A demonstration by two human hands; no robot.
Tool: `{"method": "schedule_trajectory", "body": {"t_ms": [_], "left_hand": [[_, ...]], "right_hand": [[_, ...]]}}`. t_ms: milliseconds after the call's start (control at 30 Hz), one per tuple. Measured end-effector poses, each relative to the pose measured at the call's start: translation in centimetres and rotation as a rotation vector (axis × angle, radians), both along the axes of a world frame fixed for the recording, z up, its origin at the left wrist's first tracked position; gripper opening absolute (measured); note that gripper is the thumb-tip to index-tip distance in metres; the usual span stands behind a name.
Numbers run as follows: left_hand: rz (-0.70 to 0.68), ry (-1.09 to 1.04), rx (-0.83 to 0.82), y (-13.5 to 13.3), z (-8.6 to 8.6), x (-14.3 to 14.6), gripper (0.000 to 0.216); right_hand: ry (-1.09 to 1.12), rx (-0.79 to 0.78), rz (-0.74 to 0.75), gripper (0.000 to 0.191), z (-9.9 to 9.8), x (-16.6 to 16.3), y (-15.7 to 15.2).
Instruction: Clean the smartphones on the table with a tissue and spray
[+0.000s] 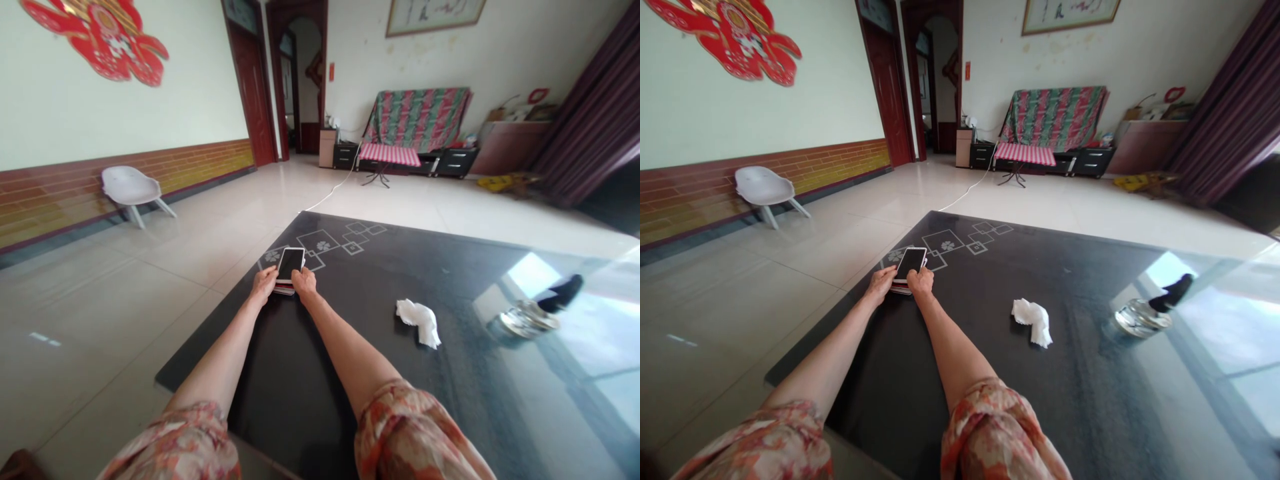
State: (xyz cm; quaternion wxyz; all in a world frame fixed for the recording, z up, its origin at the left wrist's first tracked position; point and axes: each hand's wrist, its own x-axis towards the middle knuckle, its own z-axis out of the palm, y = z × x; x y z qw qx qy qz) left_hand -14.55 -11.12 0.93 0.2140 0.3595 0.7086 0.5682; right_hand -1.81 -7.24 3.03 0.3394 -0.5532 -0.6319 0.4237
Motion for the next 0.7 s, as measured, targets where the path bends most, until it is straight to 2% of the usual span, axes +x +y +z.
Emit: {"method": "schedule_trajectory", "body": {"t_ms": [133, 233, 333, 700], "left_hand": [[0.032, 0.098, 0.026, -0.5, -0.5, 0.4, 0.03], [0.046, 0.157, 0.032, -0.6, -0.7, 0.7, 0.031], [0.05, 0.202, 0.033, -0.6, -0.7, 0.7, 0.031], [0.039, 0.296, 0.007, -0.4, -0.7, 0.6, 0.032]], "right_hand": [[0.022, 0.107, -0.007, 0.04, -1.2, 0.7, -1.1], [0.133, 0.276, 0.02, 0.051, -2.6, 1.5, -2.2], [0.214, 0.399, 0.057, 0.047, -3.5, 1.9, -2.7], [0.203, 0.529, 0.061, 0.044, -4.2, 1.4, -2.2]]}}
